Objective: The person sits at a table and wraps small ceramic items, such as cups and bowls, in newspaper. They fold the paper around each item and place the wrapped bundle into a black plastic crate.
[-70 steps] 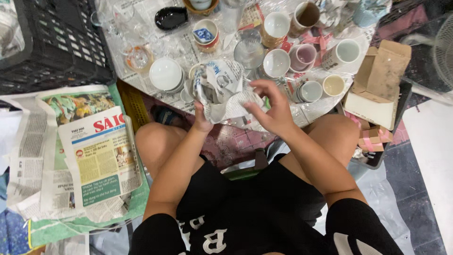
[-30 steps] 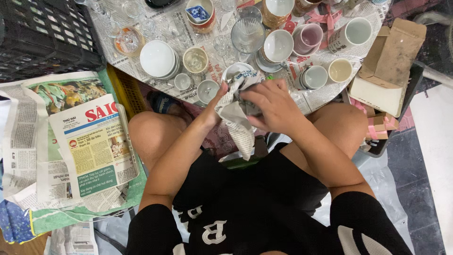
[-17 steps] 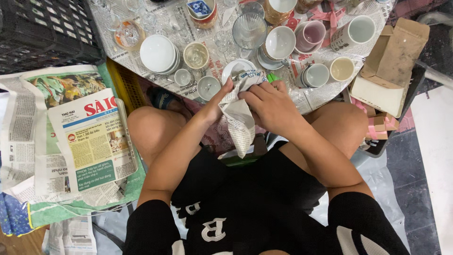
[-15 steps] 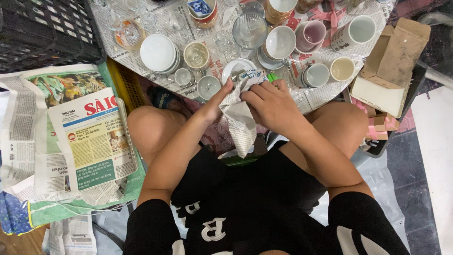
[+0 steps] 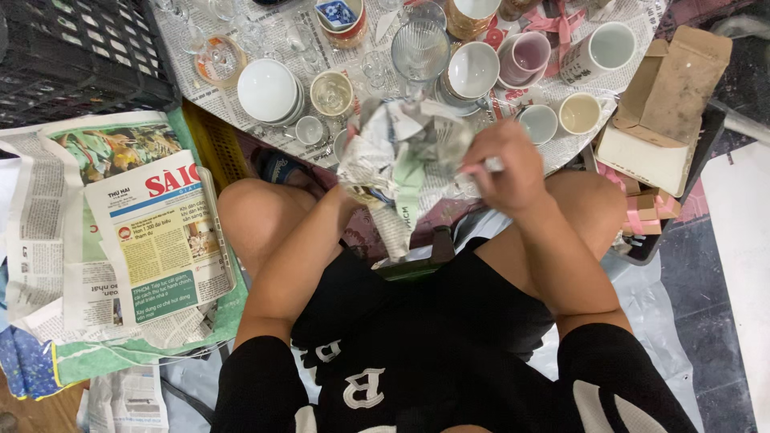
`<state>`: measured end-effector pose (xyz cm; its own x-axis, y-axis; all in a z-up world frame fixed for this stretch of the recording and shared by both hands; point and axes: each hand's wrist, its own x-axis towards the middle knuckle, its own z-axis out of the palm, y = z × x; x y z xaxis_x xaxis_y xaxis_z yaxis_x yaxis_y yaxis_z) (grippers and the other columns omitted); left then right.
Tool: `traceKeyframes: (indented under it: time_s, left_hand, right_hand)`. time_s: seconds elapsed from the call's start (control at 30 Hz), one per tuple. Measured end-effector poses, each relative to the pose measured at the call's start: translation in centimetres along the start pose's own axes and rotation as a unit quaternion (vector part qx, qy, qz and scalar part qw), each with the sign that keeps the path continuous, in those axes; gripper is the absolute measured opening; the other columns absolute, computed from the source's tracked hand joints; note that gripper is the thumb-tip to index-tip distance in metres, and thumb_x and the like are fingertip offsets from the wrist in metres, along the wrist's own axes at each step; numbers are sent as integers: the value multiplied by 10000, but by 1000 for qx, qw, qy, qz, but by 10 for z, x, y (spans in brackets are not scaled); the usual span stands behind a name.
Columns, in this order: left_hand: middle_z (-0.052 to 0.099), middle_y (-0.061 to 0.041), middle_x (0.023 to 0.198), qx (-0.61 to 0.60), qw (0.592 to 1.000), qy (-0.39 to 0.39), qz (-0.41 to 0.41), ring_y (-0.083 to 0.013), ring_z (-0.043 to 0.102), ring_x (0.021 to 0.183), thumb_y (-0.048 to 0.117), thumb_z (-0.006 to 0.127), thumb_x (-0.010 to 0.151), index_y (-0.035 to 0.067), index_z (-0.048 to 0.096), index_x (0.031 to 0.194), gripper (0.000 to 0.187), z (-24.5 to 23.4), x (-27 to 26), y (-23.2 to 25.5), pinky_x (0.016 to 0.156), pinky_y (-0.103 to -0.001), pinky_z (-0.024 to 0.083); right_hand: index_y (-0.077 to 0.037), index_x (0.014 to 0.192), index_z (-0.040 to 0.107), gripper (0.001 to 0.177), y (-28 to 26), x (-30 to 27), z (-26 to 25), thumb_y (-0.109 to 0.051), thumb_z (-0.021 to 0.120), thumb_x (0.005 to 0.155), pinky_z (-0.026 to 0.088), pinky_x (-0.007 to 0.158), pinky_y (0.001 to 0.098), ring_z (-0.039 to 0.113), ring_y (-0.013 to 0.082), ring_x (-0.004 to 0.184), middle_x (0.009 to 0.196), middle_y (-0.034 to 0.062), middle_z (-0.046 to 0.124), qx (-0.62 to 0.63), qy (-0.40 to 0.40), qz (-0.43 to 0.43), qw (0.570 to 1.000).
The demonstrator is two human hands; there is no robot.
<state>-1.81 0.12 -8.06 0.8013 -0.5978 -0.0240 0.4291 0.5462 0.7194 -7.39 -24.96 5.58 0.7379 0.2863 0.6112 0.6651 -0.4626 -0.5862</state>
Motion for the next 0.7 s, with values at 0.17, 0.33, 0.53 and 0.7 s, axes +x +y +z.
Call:
traceKeyframes:
  time_s: [0.17,0.33,0.53,0.7]
  left_hand:
    - [585,-175,1335,19,998,19,61,-281,595,1222,672,364,1054,1,462,1430,775,3,-27,11,1081,-427,471]
    - [581,-170,1291,46,995,19,83,-277,587,1186,651,378,1066,-2,474,1389,735,2,-49,16,1054,-425,467]
    - [576,-165,1239,79,994,-13,68,-273,579,1143,627,394,1081,-6,489,1339,690,26,-42,12,1022,-423,462]
    - [573,-160,1195,105,991,-30,78,-270,571,1107,607,407,1093,-9,502,1298,655,46,-20,4,995,-421,458]
  right_hand:
    - [-83,1149,546,81,40,-16,-18,-20,575,1108,451,871,205,539,63,957,1063,-17,568,305,109,265,908]
    - [-104,1131,566,54,66,-7,-16,-74,555,1088,463,837,204,553,62,968,1049,-36,572,380,74,405,828]
    - [-89,1143,623,94,-1,16,-40,-106,539,1105,529,867,253,640,148,959,1069,20,631,292,320,167,886]
    - [-53,1019,690,198,-81,32,-51,23,655,839,496,748,380,612,295,848,985,116,643,-132,61,-21,989]
